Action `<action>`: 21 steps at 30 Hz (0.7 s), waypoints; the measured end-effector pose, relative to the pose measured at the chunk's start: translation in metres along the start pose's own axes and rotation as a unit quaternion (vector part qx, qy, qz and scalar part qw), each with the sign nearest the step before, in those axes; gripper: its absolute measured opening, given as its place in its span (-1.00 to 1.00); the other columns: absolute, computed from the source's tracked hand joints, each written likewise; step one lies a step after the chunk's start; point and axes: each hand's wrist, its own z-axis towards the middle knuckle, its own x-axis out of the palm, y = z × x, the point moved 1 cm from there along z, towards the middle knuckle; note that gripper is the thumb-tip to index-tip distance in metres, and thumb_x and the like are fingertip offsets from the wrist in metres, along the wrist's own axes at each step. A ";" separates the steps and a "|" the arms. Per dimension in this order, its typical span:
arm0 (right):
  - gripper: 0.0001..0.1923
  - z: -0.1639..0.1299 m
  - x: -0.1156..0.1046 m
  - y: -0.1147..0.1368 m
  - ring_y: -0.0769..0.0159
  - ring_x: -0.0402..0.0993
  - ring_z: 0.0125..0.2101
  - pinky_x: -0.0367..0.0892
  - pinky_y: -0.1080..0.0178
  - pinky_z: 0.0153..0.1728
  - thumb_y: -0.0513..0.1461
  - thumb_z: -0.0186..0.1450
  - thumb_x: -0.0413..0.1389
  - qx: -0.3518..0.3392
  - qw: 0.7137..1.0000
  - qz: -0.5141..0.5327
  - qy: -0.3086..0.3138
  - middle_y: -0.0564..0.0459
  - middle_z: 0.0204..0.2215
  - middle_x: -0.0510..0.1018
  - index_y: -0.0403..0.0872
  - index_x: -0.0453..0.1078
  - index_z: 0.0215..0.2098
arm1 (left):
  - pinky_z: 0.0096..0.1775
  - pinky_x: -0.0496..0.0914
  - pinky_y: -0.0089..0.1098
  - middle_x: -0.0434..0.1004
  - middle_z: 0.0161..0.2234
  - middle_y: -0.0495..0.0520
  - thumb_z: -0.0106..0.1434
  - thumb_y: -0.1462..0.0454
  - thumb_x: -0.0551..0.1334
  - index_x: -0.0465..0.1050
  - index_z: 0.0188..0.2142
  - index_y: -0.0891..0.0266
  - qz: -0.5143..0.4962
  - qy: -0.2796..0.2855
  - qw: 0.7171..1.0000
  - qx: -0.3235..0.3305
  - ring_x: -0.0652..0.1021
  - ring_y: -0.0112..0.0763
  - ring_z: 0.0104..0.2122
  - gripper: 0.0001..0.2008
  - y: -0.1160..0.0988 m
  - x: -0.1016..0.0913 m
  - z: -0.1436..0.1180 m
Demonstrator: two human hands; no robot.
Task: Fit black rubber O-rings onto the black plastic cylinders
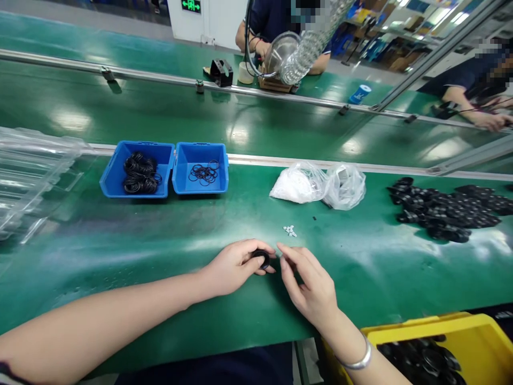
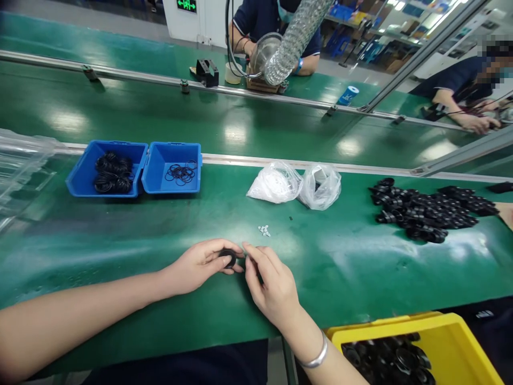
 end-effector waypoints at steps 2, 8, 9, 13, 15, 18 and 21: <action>-0.51 -0.001 0.001 0.000 0.28 0.44 -0.30 0.42 0.23 -0.28 -0.47 0.30 0.02 0.008 1.000 0.011 0.018 -0.07 -0.24 0.47 -0.09 0.26 0.17 | -0.03 0.47 -0.21 0.45 -0.07 0.16 0.33 0.22 0.16 0.38 -0.05 0.28 0.011 0.004 1.000 0.005 0.57 -0.26 -0.11 -0.76 -0.001 0.000 0.000; -0.45 -0.004 0.003 0.008 0.23 0.45 -0.30 0.43 0.20 -0.34 -0.31 0.32 0.03 -0.043 0.992 -0.050 0.112 -0.07 -0.26 0.47 -0.15 0.10 0.27 | 0.02 0.42 -0.30 0.48 -0.08 0.09 0.33 0.26 0.11 0.39 -0.05 0.22 0.080 0.007 0.997 0.021 0.51 -0.29 -0.05 -0.77 0.000 -0.002 -0.004; -0.48 -0.003 0.004 0.010 0.22 0.46 -0.30 0.43 0.20 -0.35 -0.29 0.34 0.04 -0.059 0.988 -0.077 0.117 -0.08 -0.25 0.48 -0.18 0.11 0.25 | 0.03 0.41 -0.31 0.48 -0.05 0.09 0.33 0.27 0.11 0.36 -0.02 0.20 0.097 0.000 0.995 0.016 0.50 -0.29 -0.02 -0.76 0.002 -0.002 -0.004; -0.62 -0.001 0.006 0.017 0.23 0.48 -0.32 0.41 0.22 -0.38 -0.24 0.39 -0.01 -0.104 0.972 -0.160 0.140 -0.07 -0.25 0.53 -0.21 0.22 0.15 | 0.04 0.40 -0.33 0.45 0.02 0.09 0.37 0.24 0.07 0.28 0.07 0.14 0.174 -0.004 0.985 -0.006 0.48 -0.27 0.03 -0.72 0.009 -0.002 -0.010; -0.66 -0.002 0.002 0.018 0.25 0.49 -0.34 0.40 0.23 -0.39 -0.23 0.40 -0.01 -0.117 0.969 -0.164 0.140 -0.05 -0.29 0.54 -0.21 0.26 0.10 | 0.10 0.36 -0.32 0.36 0.14 0.09 0.40 0.18 0.05 0.18 0.15 0.07 0.183 0.010 0.983 -0.012 0.44 -0.27 0.09 -0.66 0.010 0.001 -0.013; -0.66 -0.005 -0.015 0.003 0.30 0.50 -0.37 0.40 0.29 -0.36 -0.16 0.35 0.07 -0.033 0.985 -0.123 0.117 0.02 -0.35 0.56 -0.13 0.31 0.04 | 0.14 0.35 -0.30 0.09 0.31 0.07 0.38 0.09 0.10 -0.03 0.25 -0.06 0.172 0.026 0.984 -0.030 0.39 -0.25 0.17 -0.50 0.010 0.006 -0.016; -0.64 -0.011 -0.048 -0.044 0.38 0.47 -0.47 0.37 0.34 -0.42 -0.08 0.27 0.17 0.233 0.966 -0.115 0.005 0.14 -0.45 0.52 -0.04 0.37 -0.02 | 0.09 0.40 -0.30 0.00 0.34 0.10 0.37 0.04 0.11 -0.02 0.25 -0.07 0.180 0.027 0.983 -0.038 0.39 -0.21 0.17 -0.48 0.009 0.008 -0.015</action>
